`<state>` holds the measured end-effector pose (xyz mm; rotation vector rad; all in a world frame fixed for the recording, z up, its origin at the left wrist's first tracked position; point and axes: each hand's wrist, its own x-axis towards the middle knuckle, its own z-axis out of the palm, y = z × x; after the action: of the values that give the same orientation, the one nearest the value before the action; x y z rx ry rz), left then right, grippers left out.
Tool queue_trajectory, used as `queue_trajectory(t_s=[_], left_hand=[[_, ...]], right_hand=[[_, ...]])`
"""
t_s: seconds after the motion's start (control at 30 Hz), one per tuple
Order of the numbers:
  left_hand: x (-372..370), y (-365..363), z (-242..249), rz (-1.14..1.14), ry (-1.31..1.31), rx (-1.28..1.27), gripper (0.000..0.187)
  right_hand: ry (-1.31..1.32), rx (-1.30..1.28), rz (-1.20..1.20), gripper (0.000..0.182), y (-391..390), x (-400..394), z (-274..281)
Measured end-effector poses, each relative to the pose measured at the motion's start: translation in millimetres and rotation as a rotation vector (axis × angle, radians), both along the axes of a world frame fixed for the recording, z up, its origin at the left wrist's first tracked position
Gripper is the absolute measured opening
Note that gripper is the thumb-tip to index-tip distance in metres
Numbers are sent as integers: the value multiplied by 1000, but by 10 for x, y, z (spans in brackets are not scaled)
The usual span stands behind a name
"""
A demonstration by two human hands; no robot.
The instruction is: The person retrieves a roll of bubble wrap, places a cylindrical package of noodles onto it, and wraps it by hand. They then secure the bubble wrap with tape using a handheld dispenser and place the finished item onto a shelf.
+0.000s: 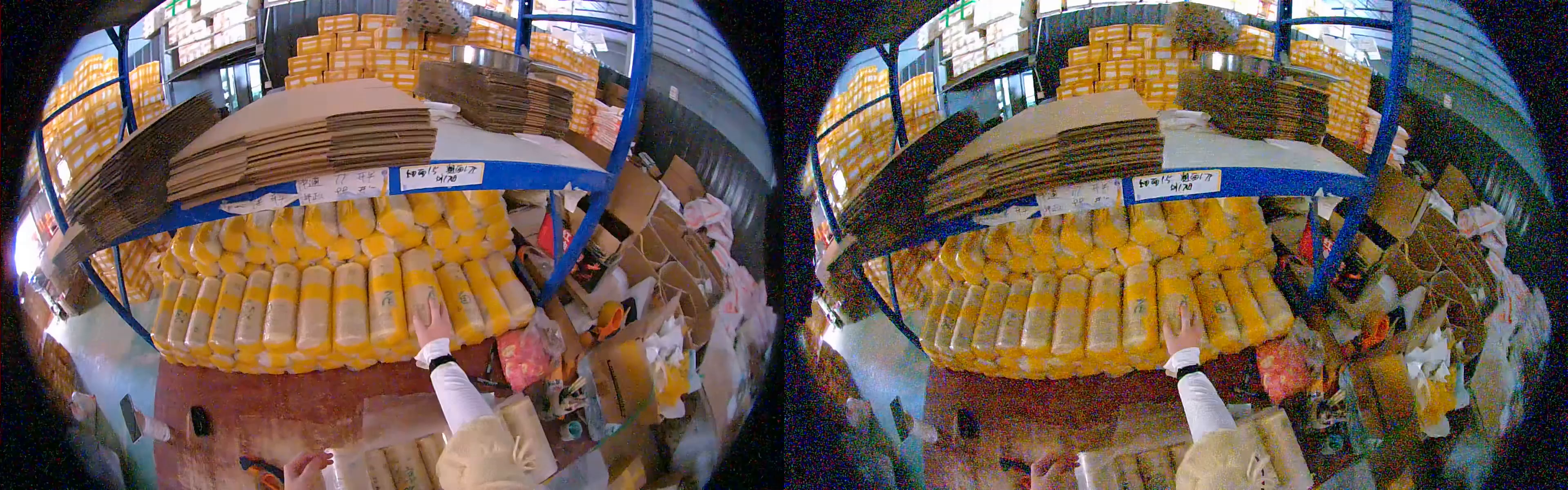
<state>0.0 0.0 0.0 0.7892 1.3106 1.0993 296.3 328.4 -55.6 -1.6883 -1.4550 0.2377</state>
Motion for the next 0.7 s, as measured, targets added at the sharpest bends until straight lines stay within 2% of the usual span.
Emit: queue_trajectory(t_s=[0.07, 0.1, 0.17, 0.27, 0.3, 0.33, 0.4, 0.43, 0.47, 0.5, 0.57, 0.63, 0.7], left_hand=[[-76, -293, 119, -71, -18, -16, 55], [251, 250, -145, -36, -35, 85, 42], [280, 93, -77, 27, 36, 68, 20], [351, 44, -456, -216, 242, 75, 27], [389, 5, -527, -297, 257, 99, 27], [444, -50, -503, -375, 367, 120, 27], [551, -163, -410, -494, 587, 157, 27], [606, -184, -336, -523, 699, 177, 27], [633, -236, -315, -548, 812, 206, 27], [639, -302, -334, -543, 794, 262, 27], [634, -407, -419, -525, 761, 373, 27], [619, -566, -788, -463, 561, 346, 26], [578, -598, -1013, -495, 634, 455, 25]], right_hand=[[101, -15, 88, 60, -353, -78, 12], [-2, 68, 62, 55, 158, 227, 197], [-90, 21, 0, 46, -223, 154, 117], [-66, -321, 376, 34, -551, 361, -159], [15, -308, 560, 31, -1001, 305, 400], [0, -396, 618, 32, -1360, 306, 603], [-47, -460, 701, 32, -1971, 348, 924], [-114, -462, 688, 31, -2218, 432, 840], [-242, -531, 656, 30, -2460, 551, 674], [-374, -595, 621, 30, -2685, 649, 501], [-539, -760, 430, 44, -3130, 683, 262], [-836, -585, 83, 61, -3445, 588, -281], [-1069, -440, -307, 78, -3588, 468, -889]])
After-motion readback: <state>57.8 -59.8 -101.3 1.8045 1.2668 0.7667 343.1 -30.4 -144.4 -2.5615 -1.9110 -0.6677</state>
